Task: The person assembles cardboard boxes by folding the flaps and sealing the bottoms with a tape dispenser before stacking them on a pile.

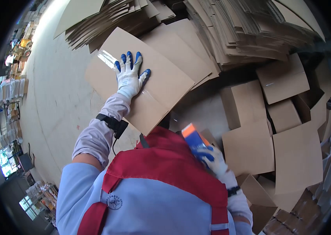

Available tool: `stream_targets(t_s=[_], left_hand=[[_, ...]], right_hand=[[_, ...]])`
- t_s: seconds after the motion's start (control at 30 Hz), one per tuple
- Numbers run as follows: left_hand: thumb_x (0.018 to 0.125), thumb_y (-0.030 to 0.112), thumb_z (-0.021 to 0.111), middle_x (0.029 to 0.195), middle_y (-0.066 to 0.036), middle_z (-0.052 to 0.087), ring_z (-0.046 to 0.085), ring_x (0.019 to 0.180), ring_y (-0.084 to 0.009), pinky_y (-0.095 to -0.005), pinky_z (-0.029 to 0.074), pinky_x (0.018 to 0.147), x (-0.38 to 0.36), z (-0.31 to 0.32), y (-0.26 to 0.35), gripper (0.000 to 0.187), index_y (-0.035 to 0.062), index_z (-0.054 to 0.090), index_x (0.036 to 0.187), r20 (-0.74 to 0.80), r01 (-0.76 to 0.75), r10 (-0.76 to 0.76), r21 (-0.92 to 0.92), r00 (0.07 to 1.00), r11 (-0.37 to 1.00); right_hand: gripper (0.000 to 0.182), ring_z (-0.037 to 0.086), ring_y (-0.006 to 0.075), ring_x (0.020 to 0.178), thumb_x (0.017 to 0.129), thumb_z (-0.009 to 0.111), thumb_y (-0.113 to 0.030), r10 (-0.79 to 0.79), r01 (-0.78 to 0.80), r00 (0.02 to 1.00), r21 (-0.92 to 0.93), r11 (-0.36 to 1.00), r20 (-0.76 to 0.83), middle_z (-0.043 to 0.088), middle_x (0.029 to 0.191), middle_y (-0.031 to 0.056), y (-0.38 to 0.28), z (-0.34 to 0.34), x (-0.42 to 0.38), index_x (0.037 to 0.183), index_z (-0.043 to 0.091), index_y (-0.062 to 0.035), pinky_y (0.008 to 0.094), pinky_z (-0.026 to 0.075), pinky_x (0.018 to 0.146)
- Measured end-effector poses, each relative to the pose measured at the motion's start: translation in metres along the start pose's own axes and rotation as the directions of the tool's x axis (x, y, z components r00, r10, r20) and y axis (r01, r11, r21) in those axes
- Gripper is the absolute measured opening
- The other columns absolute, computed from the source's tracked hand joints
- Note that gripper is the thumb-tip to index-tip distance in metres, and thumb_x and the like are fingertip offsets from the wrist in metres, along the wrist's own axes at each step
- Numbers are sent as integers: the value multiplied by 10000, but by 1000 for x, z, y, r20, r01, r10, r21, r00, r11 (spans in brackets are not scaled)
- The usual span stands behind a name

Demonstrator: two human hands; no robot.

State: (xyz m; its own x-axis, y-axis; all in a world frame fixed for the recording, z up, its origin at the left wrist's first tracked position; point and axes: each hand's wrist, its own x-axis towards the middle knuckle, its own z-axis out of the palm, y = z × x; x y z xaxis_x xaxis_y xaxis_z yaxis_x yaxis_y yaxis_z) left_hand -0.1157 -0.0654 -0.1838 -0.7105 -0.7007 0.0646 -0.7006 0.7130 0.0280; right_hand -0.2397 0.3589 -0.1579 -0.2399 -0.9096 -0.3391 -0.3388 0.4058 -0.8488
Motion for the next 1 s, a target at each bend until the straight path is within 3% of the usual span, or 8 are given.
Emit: stream_targets(t_s=[0.2, 0.37, 0.47, 0.57, 0.63, 0.7, 0.8, 1.0], left_hand=[[846, 540, 583, 1502, -279, 268, 184, 1406, -481, -617, 60, 1128, -47, -17, 34, 775, 124, 357, 1460, -98, -197, 183, -161, 978, 967], [743, 472, 696, 1521, -291, 197, 107, 1414, -513, -671, 28, 1108, -99, -39, 83, 902, 175, 290, 1492, 192, -270, 321, -251, 927, 930], [765, 382, 690, 1518, -286, 211, 115, 1413, -510, -681, 40, 1103, -97, -25, 92, 846, 157, 302, 1483, 166, -253, 269, -111, 949, 961], [779, 329, 674, 1516, -281, 219, 124, 1412, -507, -689, 50, 1096, -91, -26, 88, 814, 145, 301, 1479, 146, -243, 263, -145, 954, 959], [779, 332, 674, 1504, -285, 244, 138, 1408, -509, -692, 62, 1093, -87, -28, 87, 796, 142, 326, 1469, 126, -262, 277, -126, 953, 957], [785, 328, 666, 1495, -272, 279, 169, 1402, -502, -658, 90, 1111, -91, -30, 73, 747, 128, 376, 1444, 46, -309, 325, -211, 944, 927], [812, 280, 661, 1438, -211, 401, 331, 1355, -425, -543, 213, 1132, -67, -31, 4, 601, 112, 489, 1363, -31, -389, 415, -417, 909, 822], [923, 535, 501, 1482, -116, 388, 301, 1393, -326, -504, 208, 1132, 27, 4, -185, 660, 139, 390, 1440, -234, 197, -213, -91, 949, 976]], right_hand=[[279, 609, 321, 966, 806, 606, -126, -149, 145, 979, -37, 989, -139, 674, 1008, 103, 36, 61, 96, 1059, 700, -197, 418, 474, 875], [267, 636, 260, 917, 806, 566, -101, -122, 122, 992, -7, 992, -12, 689, 992, 123, -5, 42, 122, 1029, 713, -99, 350, 496, 848], [207, 662, 250, 869, 832, 567, -90, 116, -38, 990, 660, 750, -75, 698, 957, 93, -18, 55, 134, 986, 705, -100, 335, 519, 790], [180, 675, 238, 852, 836, 589, -94, -269, 314, 918, 117, 942, -291, 704, 946, 102, 8, 70, 159, 969, 695, -37, 320, 526, 778], [201, 658, 187, 863, 865, 603, -93, 355, -291, 932, 736, 611, 74, 706, 950, 93, 83, 122, 183, 1002, 686, 28, 292, 517, 791], [201, 662, 189, 854, 863, 606, -108, 58, -113, 983, 317, 942, 176, 710, 926, 93, 63, 112, 170, 1002, 698, 5, 294, 520, 784], [214, 673, 210, 860, 857, 603, -180, 28, -114, 952, 266, 957, 306, 711, 964, 101, 31, 72, 144, 1002, 722, -76, 314, 511, 764], [296, 641, 306, 990, 837, 546, -285, 166, -36, 928, -361, 932, 334, 685, 1071, 103, -51, 27, 153, 1085, 684, -205, 387, 498, 850]])
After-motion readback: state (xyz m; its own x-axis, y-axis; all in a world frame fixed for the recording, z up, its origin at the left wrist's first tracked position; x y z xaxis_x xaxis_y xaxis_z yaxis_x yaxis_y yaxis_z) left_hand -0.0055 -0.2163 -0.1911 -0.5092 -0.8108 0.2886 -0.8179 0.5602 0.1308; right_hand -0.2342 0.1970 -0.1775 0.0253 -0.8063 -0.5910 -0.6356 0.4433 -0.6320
